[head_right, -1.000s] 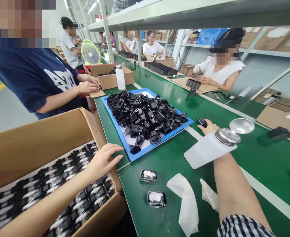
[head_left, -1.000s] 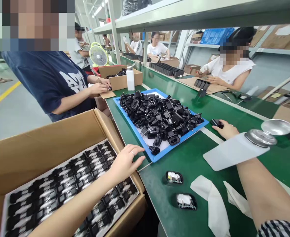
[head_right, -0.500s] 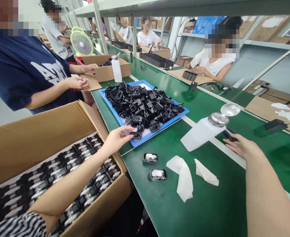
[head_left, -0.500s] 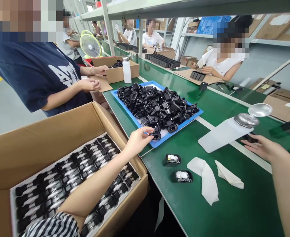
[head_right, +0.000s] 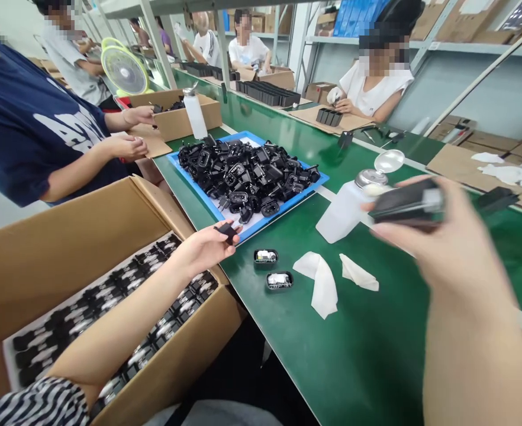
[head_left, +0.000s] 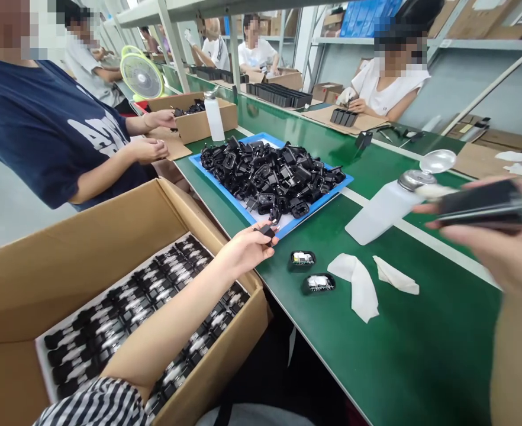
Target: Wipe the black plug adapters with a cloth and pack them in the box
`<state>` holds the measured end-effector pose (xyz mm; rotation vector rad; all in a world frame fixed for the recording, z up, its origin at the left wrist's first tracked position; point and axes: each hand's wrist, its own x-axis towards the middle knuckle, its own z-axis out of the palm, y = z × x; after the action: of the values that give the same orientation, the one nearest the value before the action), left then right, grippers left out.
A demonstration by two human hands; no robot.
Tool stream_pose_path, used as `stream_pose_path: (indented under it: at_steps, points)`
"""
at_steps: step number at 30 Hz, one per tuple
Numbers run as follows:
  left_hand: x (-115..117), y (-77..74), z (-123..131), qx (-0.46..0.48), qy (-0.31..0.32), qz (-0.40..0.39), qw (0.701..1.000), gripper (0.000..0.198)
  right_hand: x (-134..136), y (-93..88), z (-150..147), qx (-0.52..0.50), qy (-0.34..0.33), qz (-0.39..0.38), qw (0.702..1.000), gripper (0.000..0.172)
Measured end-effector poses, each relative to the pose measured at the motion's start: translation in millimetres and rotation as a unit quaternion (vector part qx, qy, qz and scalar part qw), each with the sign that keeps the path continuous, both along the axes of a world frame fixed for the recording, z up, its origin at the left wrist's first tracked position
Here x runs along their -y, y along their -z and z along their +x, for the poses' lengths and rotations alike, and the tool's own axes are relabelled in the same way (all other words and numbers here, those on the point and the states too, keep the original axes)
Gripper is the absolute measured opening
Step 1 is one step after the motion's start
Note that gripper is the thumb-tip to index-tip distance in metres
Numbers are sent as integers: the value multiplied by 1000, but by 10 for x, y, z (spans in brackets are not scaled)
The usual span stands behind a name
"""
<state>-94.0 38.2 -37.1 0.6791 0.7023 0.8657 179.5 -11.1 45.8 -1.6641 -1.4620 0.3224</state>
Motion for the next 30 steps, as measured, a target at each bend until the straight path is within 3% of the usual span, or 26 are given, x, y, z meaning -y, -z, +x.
stream_pose_path:
  at_steps: [3,7,10,14,16,18,21,25,30]
  points:
    - [11,-15,73,5,-4,-42,999,9,-113,280,-392,-8,-115,-101,988,50]
    - [27,-56,160,-6,-10,-62,998,21,-334,818,-599,138,-99,-151,974,46]
    - [44,-78,208,-1,-37,-39,999,13,-381,1014,-596,195,-105,-177,959,54]
    - [87,-91,261,-5,-41,44,998,19,-256,802,-610,239,-98,-164,952,69]
    - [120,-85,289,-16,-57,99,993,21,-172,634,-657,204,-130,-159,957,59]
    - [155,-65,315,-42,-62,155,985,22,-113,540,-720,148,-204,-161,954,48]
    - [198,-4,342,-96,-44,227,968,22,-91,574,-799,136,-281,-127,941,35]
    - [226,109,356,-187,-46,297,935,20,-121,712,-831,206,-273,-124,931,31]
    - [226,185,352,-327,-56,340,880,17,-148,719,-824,243,-280,-137,919,32]
